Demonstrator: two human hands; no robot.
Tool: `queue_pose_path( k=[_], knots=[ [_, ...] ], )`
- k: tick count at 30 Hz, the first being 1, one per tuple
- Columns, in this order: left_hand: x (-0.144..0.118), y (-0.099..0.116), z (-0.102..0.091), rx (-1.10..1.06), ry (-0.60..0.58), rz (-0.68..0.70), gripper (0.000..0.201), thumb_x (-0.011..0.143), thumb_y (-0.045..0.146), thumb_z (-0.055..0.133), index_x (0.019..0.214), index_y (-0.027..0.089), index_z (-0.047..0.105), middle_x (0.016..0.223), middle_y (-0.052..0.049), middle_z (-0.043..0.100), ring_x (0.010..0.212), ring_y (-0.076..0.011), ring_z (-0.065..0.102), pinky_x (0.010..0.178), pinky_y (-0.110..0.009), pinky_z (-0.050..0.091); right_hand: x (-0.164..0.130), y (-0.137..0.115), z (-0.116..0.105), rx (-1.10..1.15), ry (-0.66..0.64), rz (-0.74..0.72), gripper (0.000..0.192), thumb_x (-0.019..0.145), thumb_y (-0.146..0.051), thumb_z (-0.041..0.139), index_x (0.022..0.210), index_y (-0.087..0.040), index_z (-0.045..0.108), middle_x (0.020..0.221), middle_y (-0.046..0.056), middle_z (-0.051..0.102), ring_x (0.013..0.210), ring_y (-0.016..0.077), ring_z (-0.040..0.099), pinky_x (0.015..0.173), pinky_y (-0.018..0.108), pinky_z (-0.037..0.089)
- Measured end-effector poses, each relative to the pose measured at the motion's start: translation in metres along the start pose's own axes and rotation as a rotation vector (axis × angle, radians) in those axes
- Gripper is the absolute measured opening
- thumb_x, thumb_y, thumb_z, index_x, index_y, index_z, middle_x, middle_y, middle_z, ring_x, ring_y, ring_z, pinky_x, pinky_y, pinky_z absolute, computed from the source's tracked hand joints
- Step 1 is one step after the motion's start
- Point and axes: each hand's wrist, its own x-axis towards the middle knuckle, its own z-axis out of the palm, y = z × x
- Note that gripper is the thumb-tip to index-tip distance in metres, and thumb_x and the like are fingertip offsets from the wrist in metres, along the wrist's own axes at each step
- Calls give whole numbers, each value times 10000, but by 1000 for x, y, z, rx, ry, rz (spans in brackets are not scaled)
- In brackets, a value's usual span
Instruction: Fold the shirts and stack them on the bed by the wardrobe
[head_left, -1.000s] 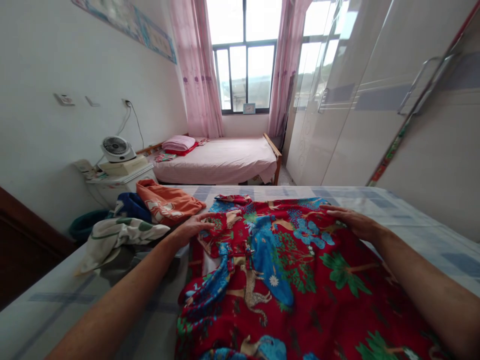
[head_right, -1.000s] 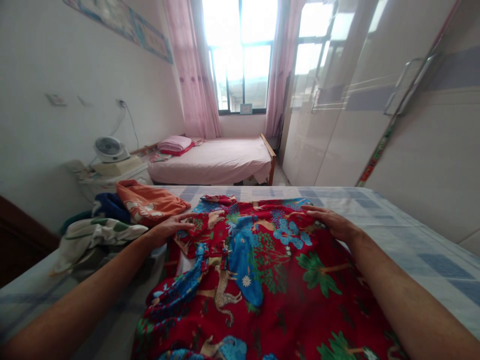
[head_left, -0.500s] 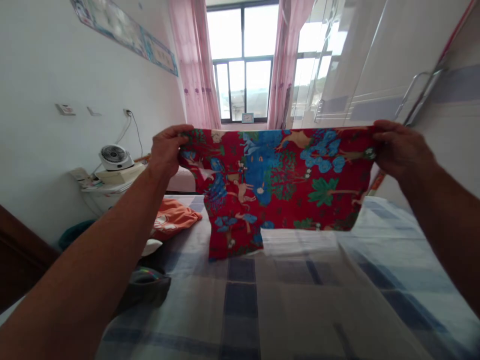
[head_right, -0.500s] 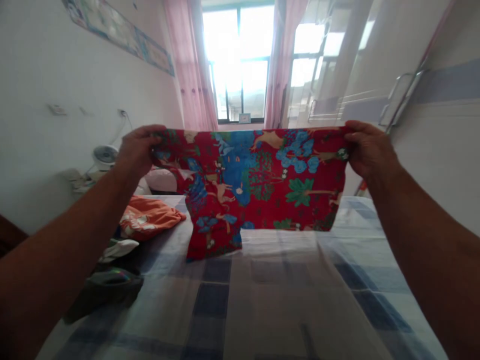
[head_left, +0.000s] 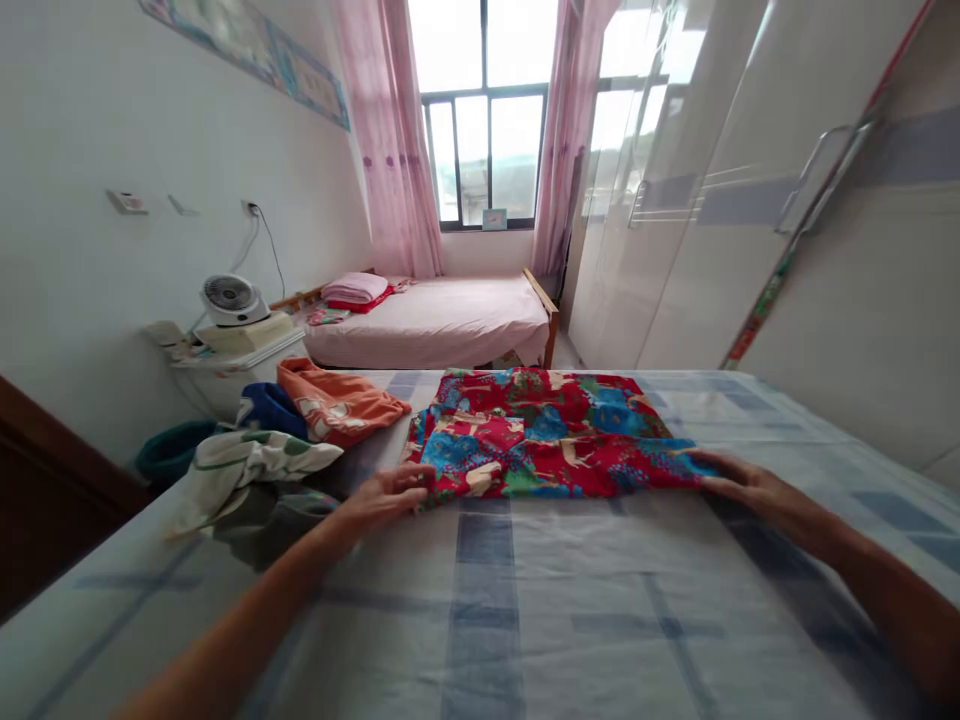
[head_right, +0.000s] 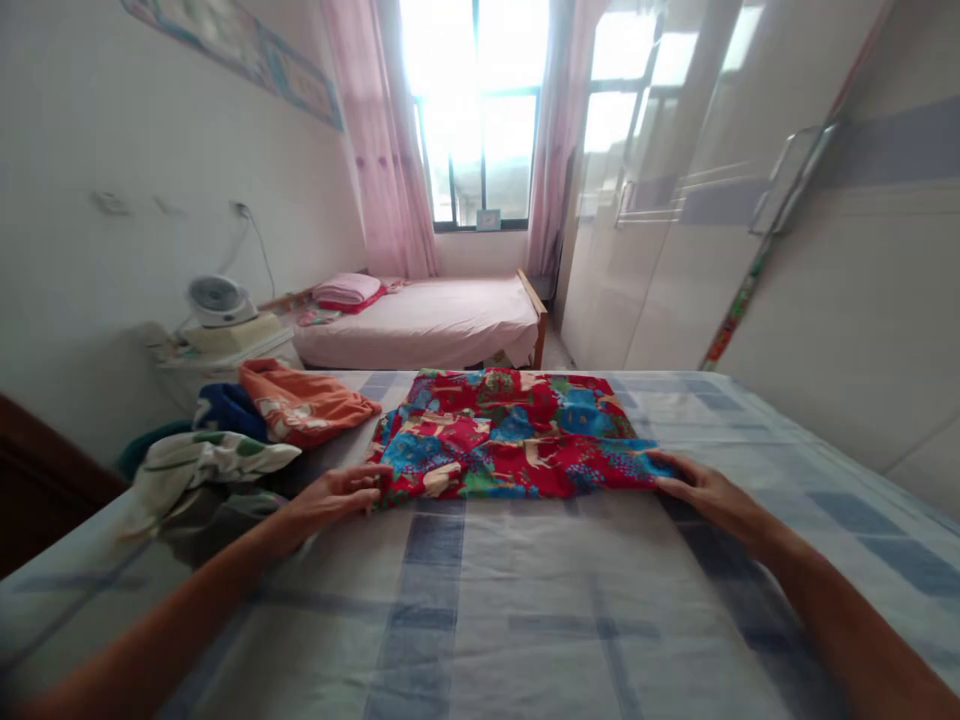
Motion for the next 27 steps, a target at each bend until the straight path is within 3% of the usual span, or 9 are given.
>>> queue_pose_path(
  k=[5,8,11,13,18,22,27],
  knots=[
    [12,-3,21,35,274,124,480,674,378,645,1084,129,658,734,-23,642,600,-120,519,565,-223,394,1,3,23,21,279,-52,494,648,-441,616,1082,-205,622,1083,75,659,1018,269,592,907,328,448],
    [14,1,23,-85,433,189,370,686,346,621,977,130,698,761,-26,655,649,-125,540,577,-204,405,-1,-1,18,112,357,-86,457,629,-373,603,1049,-194,624,1104,72,646,1045,254,573,962,318,399],
    [8,0,16,-249,495,222,343,704,332,600,981,148,687,705,6,634,592,-102,520,530,-183,397,-9,0,6,211,435,-121,422,631,-301,576,1044,-225,623,1133,46,634,1079,226,554,981,284,371],
    [4,-1,11,-304,464,197,380,704,342,605,1034,164,669,736,10,645,586,-103,534,532,-188,417,-13,3,0,190,407,-114,398,653,-299,570,1044,-248,625,1132,35,634,1062,218,562,955,274,389],
    [-5,-5,9,-281,243,57,549,653,345,706,1165,172,613,953,-43,676,785,-162,610,692,-238,483,-17,9,3,95,170,37,530,678,-436,616,1162,-226,566,1013,77,676,858,233,627,750,295,493],
    [-9,-5,7,-320,187,11,559,662,349,688,1180,155,607,882,-54,691,717,-159,616,651,-238,485,-18,9,4,88,161,-1,588,698,-467,600,1223,-217,516,1016,73,671,791,201,629,710,271,496],
    [-11,-5,6,-78,143,28,520,663,374,685,1150,197,636,1039,-48,670,884,-214,608,763,-282,484,-17,14,0,-22,41,53,619,704,-512,584,1240,-216,497,1046,81,659,821,225,636,715,293,504]
  ],
)
